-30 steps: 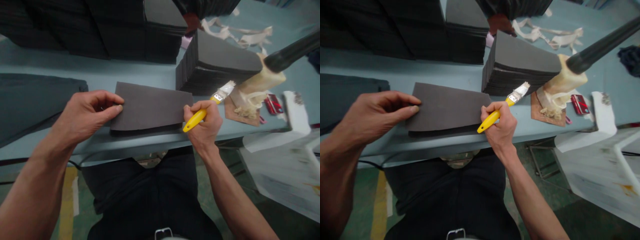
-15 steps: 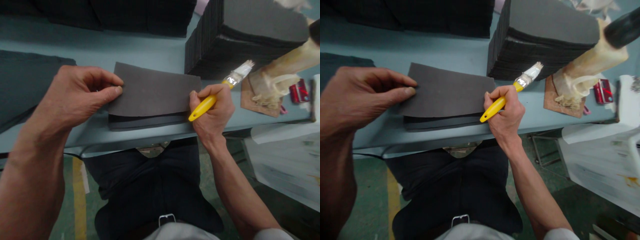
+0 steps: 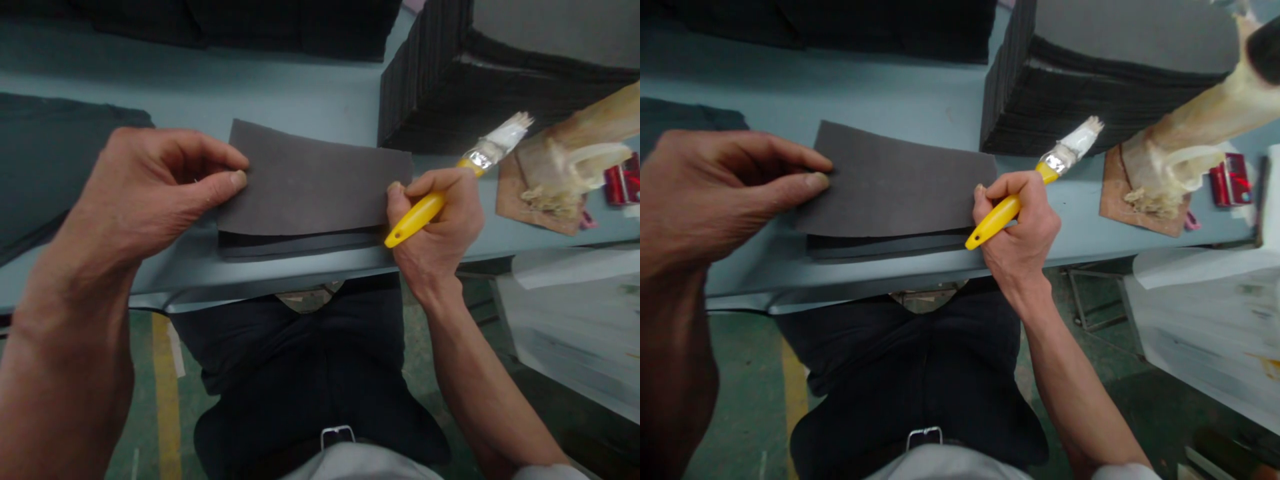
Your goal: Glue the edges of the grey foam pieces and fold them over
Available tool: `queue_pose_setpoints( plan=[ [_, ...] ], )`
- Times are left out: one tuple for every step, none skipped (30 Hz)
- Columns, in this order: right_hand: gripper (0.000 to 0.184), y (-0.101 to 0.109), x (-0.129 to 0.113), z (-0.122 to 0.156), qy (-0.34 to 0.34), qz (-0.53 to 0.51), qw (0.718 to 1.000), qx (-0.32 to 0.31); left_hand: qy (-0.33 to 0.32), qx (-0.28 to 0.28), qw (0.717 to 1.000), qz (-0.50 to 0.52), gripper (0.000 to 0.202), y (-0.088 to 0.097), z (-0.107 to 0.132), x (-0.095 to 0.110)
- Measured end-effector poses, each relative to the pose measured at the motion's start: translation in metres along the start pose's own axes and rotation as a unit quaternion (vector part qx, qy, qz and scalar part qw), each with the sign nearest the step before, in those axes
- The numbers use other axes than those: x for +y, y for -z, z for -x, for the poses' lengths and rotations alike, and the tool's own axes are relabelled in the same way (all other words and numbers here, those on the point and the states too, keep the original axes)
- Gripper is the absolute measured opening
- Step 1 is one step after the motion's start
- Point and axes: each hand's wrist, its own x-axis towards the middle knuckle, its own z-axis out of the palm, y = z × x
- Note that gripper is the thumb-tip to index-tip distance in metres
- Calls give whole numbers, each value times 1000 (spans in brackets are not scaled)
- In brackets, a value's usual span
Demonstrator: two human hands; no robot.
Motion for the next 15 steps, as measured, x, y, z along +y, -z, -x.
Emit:
queue_pose_setpoints(
  plan=[
    [23,1,0,1,5,1,1000,4,3,1,1000,-2,50,0,2,0],
    [24,1,0,2,9,0,1000,9,8,4,1000,-4,49,1,5,0],
    [25,1,1,3,11,-2,1000,11,13,6,1000,-5,47,1,8,0],
    [26,2,2,4,9,-4,1000,9,17,9,1000,-7,46,1,11,0],
    [27,2,2,5,5,-5,1000,3,21,13,1000,-10,44,1,15,-1],
    [28,2,3,6,-3,-6,1000,-6,24,15,999,-14,43,1,18,-1],
    [28,3,4,7,-12,-8,1000,-17,29,16,999,-19,42,1,20,-2],
    [27,3,4,7,-22,-11,999,-28,33,16,999,-21,42,1,22,-2],
    [26,3,5,7,-29,-16,999,-37,37,14,999,-22,42,0,23,-3],
    [25,3,5,7,-35,-23,998,-45,41,13,999,-21,44,-1,24,-4],
    [25,3,4,6,-38,-30,998,-51,44,12,999,-19,45,-1,24,-4],
    [24,3,4,6,-40,-36,997,-57,47,12,999,-16,45,-2,24,-5],
    [24,3,3,5,-41,-39,997,-61,47,12,999,-12,45,-2,24,-5],
    [24,3,2,4,-41,-41,996,-63,46,12,999,-11,45,-2,23,-6],
    [23,3,1,4,-41,-41,996,-65,42,12,999,-11,43,-1,23,-7]
  ],
)
